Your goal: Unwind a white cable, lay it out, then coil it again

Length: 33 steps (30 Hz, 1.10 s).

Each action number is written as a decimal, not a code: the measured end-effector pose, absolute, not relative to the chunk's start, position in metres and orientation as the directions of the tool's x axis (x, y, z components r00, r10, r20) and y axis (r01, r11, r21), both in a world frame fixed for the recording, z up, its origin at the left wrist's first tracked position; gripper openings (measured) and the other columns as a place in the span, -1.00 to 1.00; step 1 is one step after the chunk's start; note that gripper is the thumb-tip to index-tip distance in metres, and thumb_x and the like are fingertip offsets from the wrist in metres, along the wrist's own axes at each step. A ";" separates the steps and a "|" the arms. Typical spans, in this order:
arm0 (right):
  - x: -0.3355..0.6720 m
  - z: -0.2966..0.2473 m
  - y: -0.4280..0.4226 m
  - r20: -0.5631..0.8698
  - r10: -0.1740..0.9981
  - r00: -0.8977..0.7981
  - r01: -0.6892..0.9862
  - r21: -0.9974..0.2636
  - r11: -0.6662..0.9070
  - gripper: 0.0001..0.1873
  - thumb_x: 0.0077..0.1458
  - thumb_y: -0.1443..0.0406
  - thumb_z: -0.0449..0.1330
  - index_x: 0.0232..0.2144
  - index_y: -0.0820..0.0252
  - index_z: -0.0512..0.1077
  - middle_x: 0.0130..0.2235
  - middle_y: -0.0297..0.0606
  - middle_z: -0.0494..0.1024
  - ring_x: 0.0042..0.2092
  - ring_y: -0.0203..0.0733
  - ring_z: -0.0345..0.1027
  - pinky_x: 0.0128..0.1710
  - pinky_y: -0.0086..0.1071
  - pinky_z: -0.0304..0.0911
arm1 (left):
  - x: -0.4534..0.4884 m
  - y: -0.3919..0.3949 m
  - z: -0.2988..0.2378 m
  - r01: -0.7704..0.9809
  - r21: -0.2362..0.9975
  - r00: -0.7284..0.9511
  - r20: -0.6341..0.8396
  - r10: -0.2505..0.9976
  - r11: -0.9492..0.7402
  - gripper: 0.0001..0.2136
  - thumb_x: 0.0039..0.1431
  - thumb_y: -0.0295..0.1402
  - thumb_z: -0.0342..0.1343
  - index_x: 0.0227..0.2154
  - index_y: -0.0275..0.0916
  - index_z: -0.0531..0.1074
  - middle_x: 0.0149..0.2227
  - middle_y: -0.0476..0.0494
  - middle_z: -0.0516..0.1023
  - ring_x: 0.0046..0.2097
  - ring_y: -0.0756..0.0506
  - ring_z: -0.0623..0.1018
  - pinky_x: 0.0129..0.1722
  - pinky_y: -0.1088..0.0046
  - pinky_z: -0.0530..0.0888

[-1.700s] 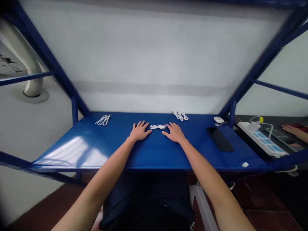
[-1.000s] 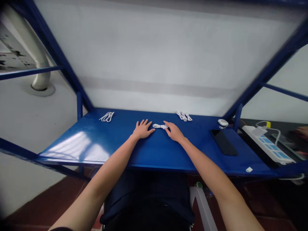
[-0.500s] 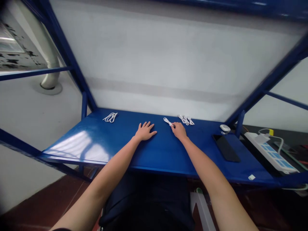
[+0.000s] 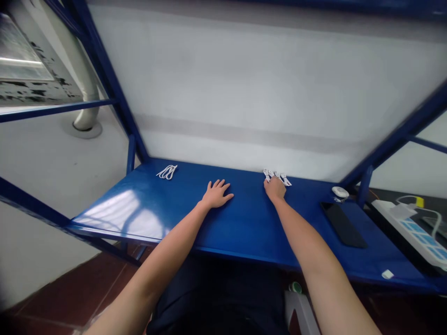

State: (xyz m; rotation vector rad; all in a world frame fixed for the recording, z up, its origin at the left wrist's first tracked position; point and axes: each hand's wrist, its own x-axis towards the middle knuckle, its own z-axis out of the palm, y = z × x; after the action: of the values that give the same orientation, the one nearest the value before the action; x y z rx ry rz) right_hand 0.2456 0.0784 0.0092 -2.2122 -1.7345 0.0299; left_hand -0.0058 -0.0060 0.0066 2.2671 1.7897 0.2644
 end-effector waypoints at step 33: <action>0.241 -0.007 0.023 0.190 0.968 -0.164 0.870 -0.434 0.233 -0.73 0.21 0.14 0.04 -0.39 0.12 0.44 -0.39 -0.28 0.57 -0.35 -0.20 0.41 -0.43 -0.43 0.07 | -0.192 0.012 0.005 0.975 0.161 -0.183 0.182 0.966 0.154 -0.49 0.27 -0.30 -0.14 0.25 -0.32 0.19 0.29 -0.32 0.21 0.27 -0.26 0.27 0.22 0.22 0.22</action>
State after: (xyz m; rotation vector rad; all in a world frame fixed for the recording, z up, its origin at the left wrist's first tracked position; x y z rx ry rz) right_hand 0.2411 0.0231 -0.0072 -1.6870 -2.0902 0.3125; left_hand -0.1925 0.0118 0.0046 2.0308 2.4138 0.3852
